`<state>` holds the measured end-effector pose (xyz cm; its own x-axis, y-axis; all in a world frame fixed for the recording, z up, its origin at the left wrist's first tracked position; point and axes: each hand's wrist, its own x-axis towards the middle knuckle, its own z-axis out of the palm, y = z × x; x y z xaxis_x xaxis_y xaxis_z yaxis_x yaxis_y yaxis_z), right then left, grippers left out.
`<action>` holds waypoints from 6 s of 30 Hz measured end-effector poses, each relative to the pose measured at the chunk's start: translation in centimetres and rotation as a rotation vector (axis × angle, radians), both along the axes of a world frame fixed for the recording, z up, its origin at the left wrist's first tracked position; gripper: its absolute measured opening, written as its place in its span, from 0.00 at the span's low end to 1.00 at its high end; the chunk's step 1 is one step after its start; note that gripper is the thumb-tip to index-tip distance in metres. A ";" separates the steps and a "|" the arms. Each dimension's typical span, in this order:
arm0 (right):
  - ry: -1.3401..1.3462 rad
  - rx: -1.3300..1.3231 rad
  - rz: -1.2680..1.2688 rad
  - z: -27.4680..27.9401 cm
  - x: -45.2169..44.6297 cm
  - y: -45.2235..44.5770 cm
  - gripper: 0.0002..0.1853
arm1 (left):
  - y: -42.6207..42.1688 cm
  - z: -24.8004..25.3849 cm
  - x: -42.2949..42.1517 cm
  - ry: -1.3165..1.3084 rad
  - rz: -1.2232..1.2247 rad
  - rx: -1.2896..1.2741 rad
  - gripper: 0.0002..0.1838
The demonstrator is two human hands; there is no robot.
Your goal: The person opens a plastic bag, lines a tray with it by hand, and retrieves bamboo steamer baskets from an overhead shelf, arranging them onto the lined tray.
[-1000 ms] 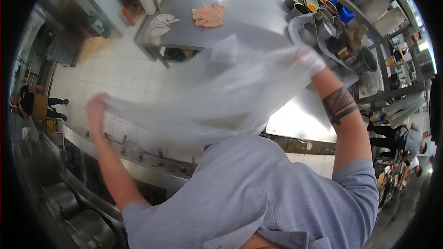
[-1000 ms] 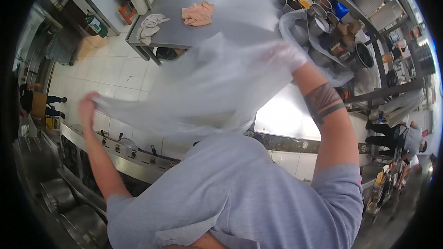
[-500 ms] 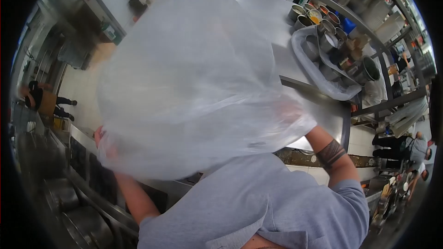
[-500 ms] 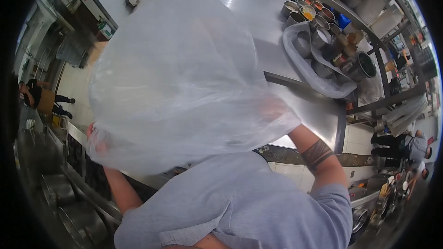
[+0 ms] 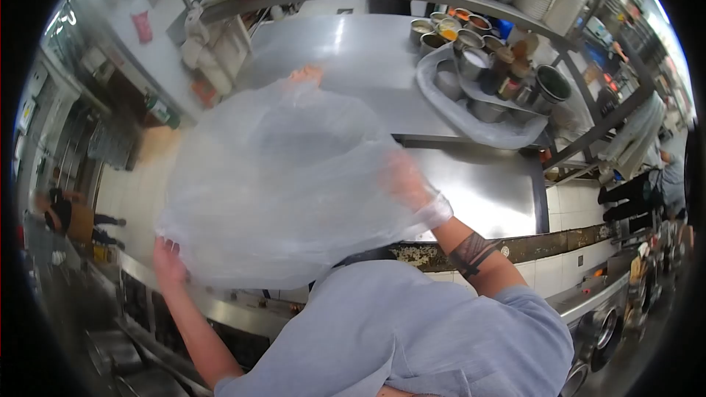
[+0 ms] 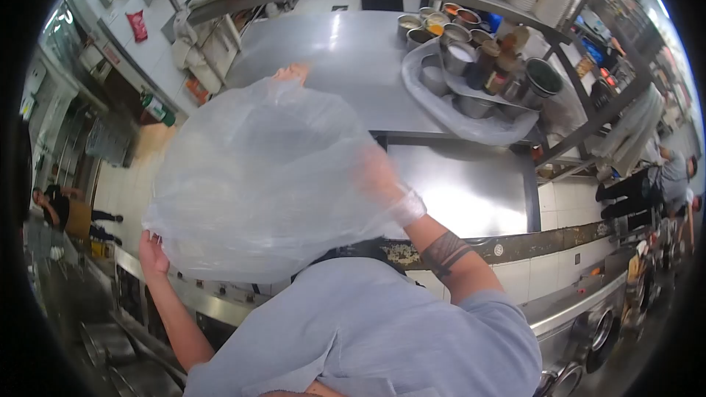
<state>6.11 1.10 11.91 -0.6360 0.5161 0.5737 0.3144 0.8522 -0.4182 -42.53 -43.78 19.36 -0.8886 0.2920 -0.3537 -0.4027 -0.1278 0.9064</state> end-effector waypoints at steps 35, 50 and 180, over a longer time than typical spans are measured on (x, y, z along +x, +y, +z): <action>-0.891 -0.839 -0.250 -3.1 -1.3 -17.0 0.40 | 6.1 -6.0 -8.0 -0.165 -1.328 0.134 0.14; -0.622 -1.331 0.132 11.4 2.0 -11.5 0.40 | 4.9 1.6 -13.0 0.077 -1.536 -0.239 0.28; 0.905 -1.714 -0.342 4.0 15.5 -9.5 0.20 | 12.1 -10.6 -22.9 -0.376 -0.960 -0.027 0.24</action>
